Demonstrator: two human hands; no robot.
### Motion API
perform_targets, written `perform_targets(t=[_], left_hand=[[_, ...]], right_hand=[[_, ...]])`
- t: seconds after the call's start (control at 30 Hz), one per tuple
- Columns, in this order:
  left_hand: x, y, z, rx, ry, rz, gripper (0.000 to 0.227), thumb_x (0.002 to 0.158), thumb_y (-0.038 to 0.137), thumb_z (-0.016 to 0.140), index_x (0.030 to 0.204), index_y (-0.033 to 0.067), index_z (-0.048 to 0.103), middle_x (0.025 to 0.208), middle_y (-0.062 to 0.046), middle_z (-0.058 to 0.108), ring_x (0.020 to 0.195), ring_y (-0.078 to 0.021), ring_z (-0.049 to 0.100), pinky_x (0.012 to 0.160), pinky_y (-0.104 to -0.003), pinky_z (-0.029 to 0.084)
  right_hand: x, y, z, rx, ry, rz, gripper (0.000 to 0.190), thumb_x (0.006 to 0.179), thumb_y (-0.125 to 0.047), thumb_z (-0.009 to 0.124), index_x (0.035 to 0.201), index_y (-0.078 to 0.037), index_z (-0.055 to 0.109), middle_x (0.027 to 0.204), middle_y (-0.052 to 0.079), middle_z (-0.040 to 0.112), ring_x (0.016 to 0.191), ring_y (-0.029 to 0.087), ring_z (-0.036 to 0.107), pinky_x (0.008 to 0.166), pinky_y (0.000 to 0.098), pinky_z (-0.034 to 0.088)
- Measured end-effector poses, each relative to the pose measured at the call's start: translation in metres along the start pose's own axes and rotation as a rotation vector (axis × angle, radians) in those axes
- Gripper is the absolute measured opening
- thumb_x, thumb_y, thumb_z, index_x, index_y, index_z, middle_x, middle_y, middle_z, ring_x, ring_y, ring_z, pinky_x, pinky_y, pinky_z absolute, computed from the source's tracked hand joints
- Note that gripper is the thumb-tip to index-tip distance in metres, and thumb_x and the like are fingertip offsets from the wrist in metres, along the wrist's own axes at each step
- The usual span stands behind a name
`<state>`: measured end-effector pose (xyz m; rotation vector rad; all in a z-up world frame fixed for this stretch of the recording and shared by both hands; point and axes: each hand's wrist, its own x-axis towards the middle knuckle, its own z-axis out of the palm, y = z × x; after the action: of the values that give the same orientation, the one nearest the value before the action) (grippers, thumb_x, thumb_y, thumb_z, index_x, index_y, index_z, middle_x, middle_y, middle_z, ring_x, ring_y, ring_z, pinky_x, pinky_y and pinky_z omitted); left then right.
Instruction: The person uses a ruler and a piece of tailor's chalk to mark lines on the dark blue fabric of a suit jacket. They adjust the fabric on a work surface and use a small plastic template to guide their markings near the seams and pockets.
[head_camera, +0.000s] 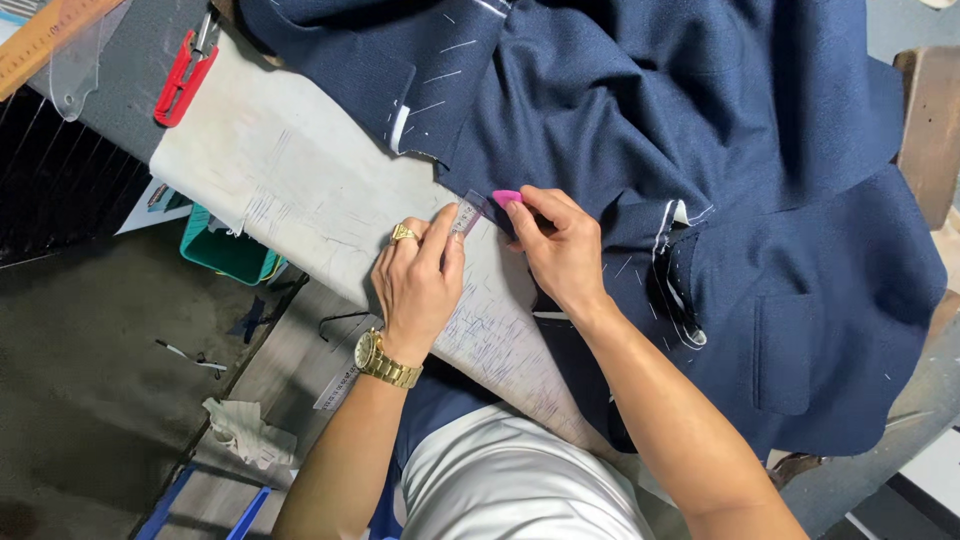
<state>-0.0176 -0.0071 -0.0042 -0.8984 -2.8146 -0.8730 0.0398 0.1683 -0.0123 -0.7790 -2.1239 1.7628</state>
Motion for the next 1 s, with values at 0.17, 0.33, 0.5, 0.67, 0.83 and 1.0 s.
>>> perform_targets(t=[0.17,0.33,0.5,0.67,0.83,1.0], left_hand=[[-0.001,-0.002,0.002,0.015,0.017,0.016,0.029,0.097,0.018,0.067,0.125,0.014,0.072,0.085,-0.004,0.057,0.073,-0.0245,0.062,0.06,-0.037,0.051],[-0.001,-0.003,0.002,0.017,0.017,0.019,0.03,0.096,0.018,0.067,0.125,0.014,0.073,0.085,-0.004,0.058,0.073,-0.0247,0.063,0.059,-0.037,0.051],[0.0,-0.001,0.0,0.012,0.008,0.016,0.03,0.096,0.017,0.066,0.125,0.0138,0.073,0.084,-0.004,0.057,0.072,-0.0242,0.062,0.059,-0.036,0.051],[0.0,-0.001,-0.001,0.003,-0.001,0.012,0.029,0.096,0.017,0.066,0.125,0.0131,0.073,0.084,-0.004,0.058,0.071,-0.0247,0.062,0.058,-0.036,0.051],[0.0,-0.001,0.002,0.024,0.031,0.034,0.029,0.096,0.016,0.066,0.124,0.0127,0.073,0.083,-0.004,0.056,0.071,-0.0242,0.061,0.058,-0.036,0.05],[0.0,-0.001,0.002,0.041,0.047,0.046,0.029,0.095,0.016,0.067,0.123,0.0122,0.073,0.083,-0.004,0.055,0.071,-0.0235,0.06,0.059,-0.035,0.05]], right_hand=[[0.001,0.0,0.001,-0.015,-0.001,-0.017,0.023,0.093,0.001,0.077,0.114,0.008,0.073,0.092,0.021,0.073,0.078,0.023,0.072,0.054,0.0324,0.068],[0.001,0.003,0.0,-0.017,-0.004,-0.03,0.022,0.093,0.001,0.076,0.114,0.007,0.073,0.093,0.021,0.073,0.078,0.023,0.071,0.054,0.0323,0.068],[0.001,-0.002,0.001,-0.017,0.002,-0.027,0.022,0.092,0.001,0.076,0.113,0.007,0.073,0.092,0.02,0.073,0.077,0.021,0.071,0.055,0.0313,0.069],[0.0,0.001,0.001,-0.032,0.0,-0.048,0.022,0.092,0.001,0.077,0.113,0.006,0.074,0.092,0.02,0.072,0.076,0.021,0.07,0.052,0.0297,0.068],[0.002,0.005,0.003,-0.099,-0.021,-0.075,0.021,0.093,0.0,0.076,0.113,0.005,0.075,0.09,0.019,0.073,0.076,0.02,0.07,0.051,0.0264,0.067],[0.005,0.01,0.007,-0.227,-0.037,-0.16,0.019,0.092,-0.003,0.078,0.11,0.004,0.076,0.089,0.016,0.073,0.076,0.022,0.07,0.05,0.0265,0.065]])
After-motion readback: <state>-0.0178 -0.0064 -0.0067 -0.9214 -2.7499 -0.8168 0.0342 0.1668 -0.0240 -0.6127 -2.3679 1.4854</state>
